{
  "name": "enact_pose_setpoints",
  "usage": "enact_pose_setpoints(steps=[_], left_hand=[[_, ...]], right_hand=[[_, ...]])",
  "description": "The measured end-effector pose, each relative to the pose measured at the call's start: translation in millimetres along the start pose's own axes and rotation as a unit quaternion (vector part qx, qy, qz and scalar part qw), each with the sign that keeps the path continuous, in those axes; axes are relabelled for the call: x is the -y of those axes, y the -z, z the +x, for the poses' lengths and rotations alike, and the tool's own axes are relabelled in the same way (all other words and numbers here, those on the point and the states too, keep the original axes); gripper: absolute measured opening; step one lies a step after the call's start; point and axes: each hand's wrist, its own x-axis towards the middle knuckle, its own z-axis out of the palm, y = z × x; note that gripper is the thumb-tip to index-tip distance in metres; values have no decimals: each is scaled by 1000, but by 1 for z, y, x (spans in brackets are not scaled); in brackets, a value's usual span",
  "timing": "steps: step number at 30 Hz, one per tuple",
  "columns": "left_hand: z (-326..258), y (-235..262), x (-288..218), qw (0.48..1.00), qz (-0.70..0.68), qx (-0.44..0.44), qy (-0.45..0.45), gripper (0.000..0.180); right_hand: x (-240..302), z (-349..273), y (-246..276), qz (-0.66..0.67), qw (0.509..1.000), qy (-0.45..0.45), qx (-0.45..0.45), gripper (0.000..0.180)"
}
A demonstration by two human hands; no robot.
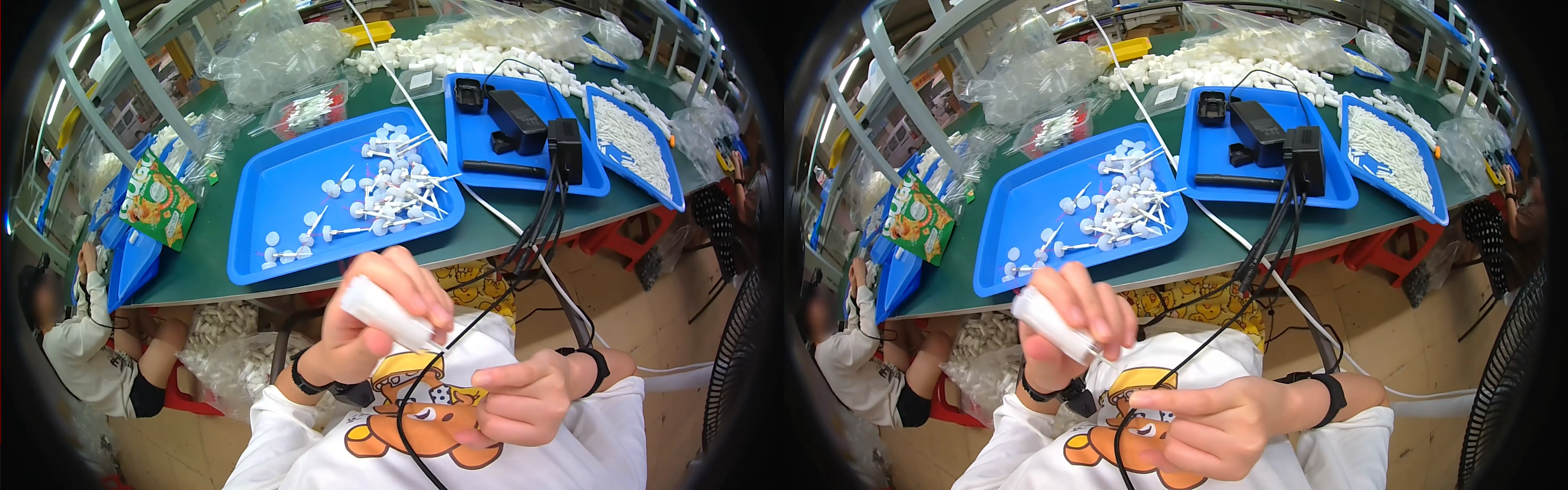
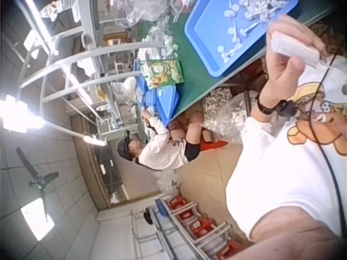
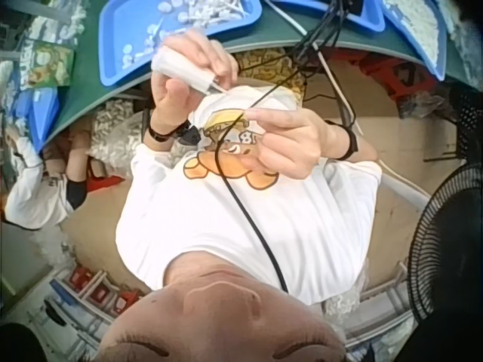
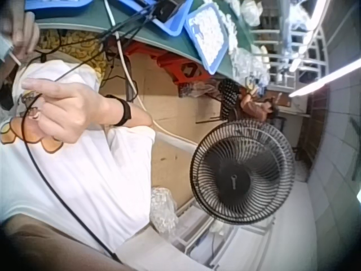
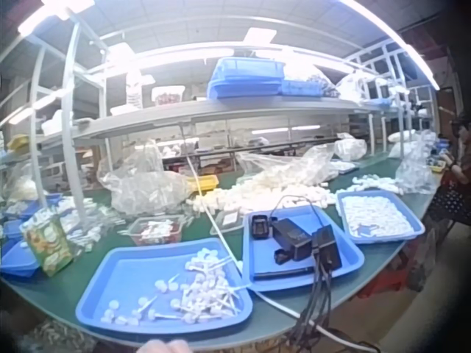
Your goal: The person assembles small white plastic components by hand. They pick up a cylindrical white piece and a smaller white cap, then fit the cap onto the cylinder. The person repeats this process, handling the parts and placing the assembled units into a blue tray on the table.
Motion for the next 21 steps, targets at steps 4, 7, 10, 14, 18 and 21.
enact_pose_setpoints(steps=[4, 7, 10, 14, 18, 21], left_hand=[[3, 1, -8, 999, 17, -29, -35, 39], [9, -12, -15, 991, 87, -103, -10, 43], [10, -11, -18, 992, 71, -104, -25, 43], [12, -12, -29, 990, 85, -105, -45, 41], [28, 2, -76, 987, 131, -42, -80, 37], [13, 22, -117, 946, 311, -22, -91, 45]], right_hand=[[0, 3, 9, 15, 1000, 15, -7, 35], [1, 2, 12, 10, 1000, 16, -5, 34], [0, 3, 14, 14, 1000, 27, 0, 34], [0, 10, 15, 59, 998, 10, -5, 34], [12, 35, 31, 400, 914, 10, -59, 33], [19, 53, 35, 536, 836, 26, -111, 39]])
